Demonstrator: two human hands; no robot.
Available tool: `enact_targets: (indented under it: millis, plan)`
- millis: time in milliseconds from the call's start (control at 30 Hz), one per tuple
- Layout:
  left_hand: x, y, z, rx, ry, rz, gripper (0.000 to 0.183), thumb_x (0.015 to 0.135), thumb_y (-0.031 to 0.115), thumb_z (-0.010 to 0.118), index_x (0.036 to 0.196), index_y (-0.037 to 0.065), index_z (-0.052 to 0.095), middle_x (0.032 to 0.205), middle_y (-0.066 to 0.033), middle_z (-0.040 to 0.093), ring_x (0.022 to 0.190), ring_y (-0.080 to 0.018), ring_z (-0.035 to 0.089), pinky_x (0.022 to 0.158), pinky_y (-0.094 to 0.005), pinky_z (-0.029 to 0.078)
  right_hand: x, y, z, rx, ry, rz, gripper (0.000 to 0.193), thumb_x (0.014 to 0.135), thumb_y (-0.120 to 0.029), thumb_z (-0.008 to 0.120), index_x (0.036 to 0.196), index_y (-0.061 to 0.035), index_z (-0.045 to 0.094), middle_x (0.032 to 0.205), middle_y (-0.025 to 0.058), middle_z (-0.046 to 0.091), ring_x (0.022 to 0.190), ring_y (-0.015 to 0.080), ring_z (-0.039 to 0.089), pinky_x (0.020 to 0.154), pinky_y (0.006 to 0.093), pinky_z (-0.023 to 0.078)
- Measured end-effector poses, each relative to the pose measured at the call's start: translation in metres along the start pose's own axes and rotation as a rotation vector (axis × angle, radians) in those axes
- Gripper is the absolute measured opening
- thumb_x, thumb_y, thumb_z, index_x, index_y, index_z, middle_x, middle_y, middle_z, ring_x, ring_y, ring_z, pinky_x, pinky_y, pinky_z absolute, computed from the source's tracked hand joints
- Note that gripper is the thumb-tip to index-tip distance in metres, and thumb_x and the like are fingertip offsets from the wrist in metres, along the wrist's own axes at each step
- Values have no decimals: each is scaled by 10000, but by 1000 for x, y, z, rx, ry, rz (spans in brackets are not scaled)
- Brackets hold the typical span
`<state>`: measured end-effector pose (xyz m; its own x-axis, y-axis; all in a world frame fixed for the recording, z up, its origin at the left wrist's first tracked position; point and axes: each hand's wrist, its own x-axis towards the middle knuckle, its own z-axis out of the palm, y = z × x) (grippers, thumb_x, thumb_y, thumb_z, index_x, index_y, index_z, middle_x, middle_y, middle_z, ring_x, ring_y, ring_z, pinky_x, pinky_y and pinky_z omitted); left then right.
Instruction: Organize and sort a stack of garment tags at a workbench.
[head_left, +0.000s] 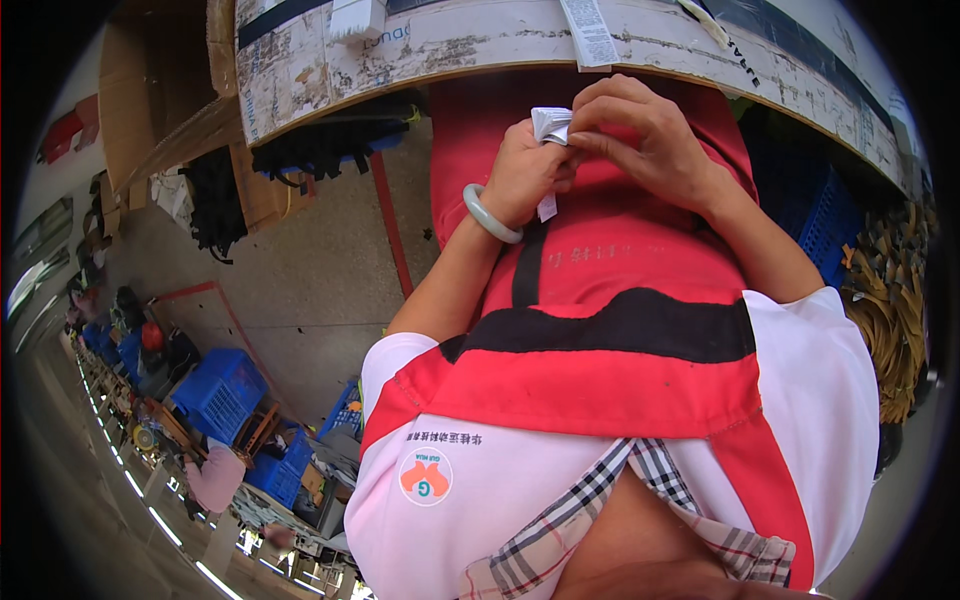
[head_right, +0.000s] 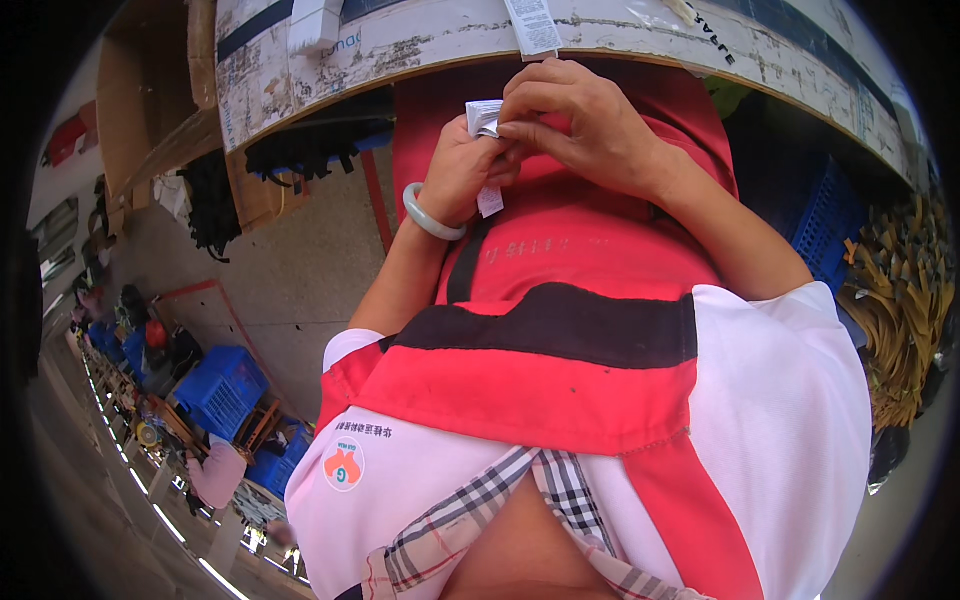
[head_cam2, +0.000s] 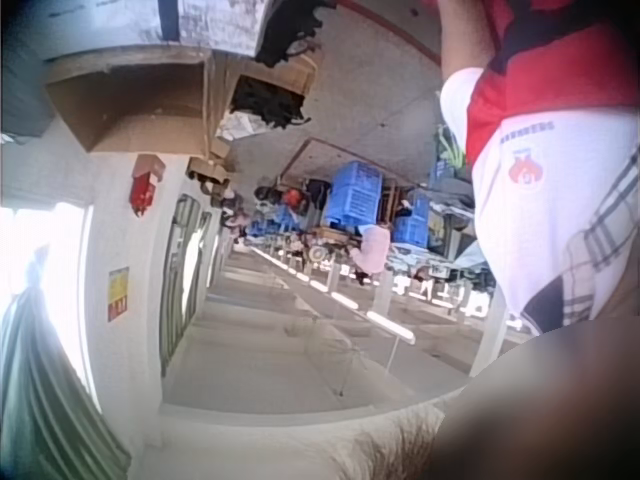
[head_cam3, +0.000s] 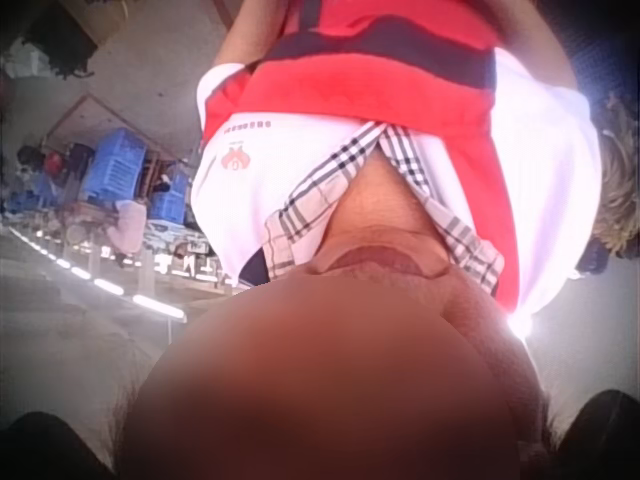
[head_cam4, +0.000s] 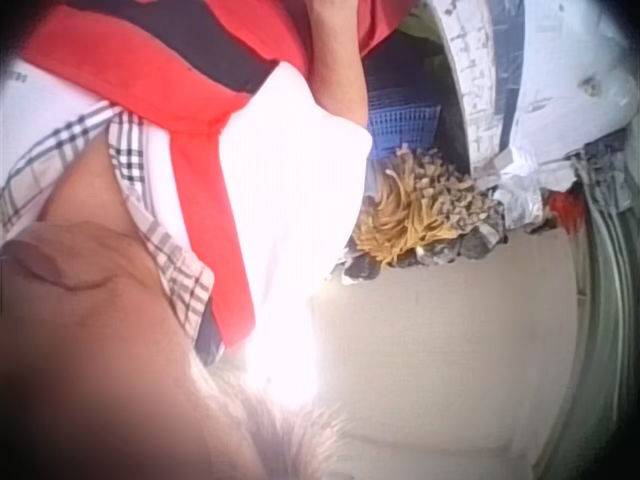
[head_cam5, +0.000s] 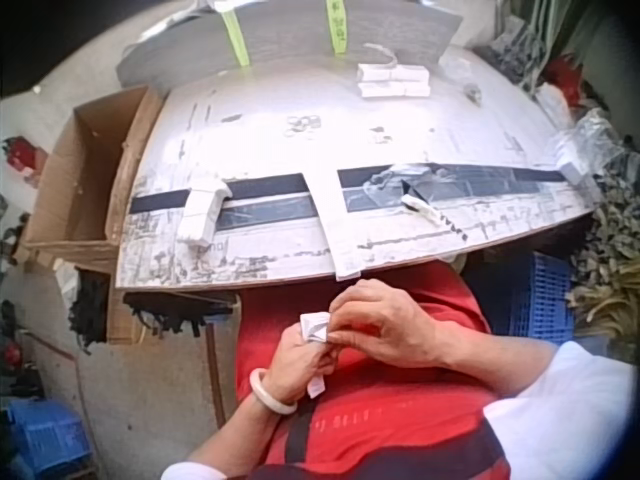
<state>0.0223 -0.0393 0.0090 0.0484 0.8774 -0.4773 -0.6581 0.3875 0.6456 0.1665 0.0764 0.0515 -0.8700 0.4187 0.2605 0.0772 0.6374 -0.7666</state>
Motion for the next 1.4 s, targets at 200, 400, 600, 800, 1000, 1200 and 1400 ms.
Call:
enact_targets:
  millis: [200,400,600,800,1000,1200,1400]
  plan:
    - [1,-8,-6,16,-7,-2,79,919,2,495,893,53,550,692,9,492,512,-50,375,441,-227,290,1,0,1,26,-40,109,98,850,-110,696,928,-53,685,874,88,659,856,265,635,741,358,507]
    - [2,-13,-4,79,-5,16,106,910,-20,484,959,37,559,715,-3,502,514,-50,379,442,-219,287,0,1,4,20,-43,195,128,851,-143,694,945,-57,697,881,91,661,828,269,638,730,356,506]
    - [1,-12,-3,99,13,18,89,919,-8,492,960,39,555,717,-1,501,518,-46,380,443,-215,292,3,3,3,-14,-106,178,124,845,-153,698,920,-55,691,858,90,635,816,271,633,719,360,504]
    - [1,-11,-6,61,-16,11,49,910,18,512,905,49,550,702,9,506,527,-50,414,452,-217,325,0,4,6,43,-57,231,111,840,-133,699,917,-54,688,850,89,625,792,267,637,706,353,504]
    - [-1,-12,-2,130,28,35,60,865,4,523,865,54,554,669,25,506,527,-54,446,455,-228,361,-1,5,8,62,-20,255,101,834,-112,697,916,-53,686,845,85,621,791,257,640,710,349,503]
    - [0,-12,-1,114,32,24,61,863,-2,527,855,56,543,662,26,495,525,-53,444,453,-230,362,-1,8,9,39,-27,201,97,836,-103,690,905,-41,664,842,92,620,782,260,636,716,352,498]
    - [1,-19,-9,69,-28,22,46,941,40,524,921,51,564,745,-10,528,531,-55,408,458,-222,320,-1,7,7,22,-41,214,102,848,-98,682,913,-24,653,844,110,632,784,272,640,728,350,501]
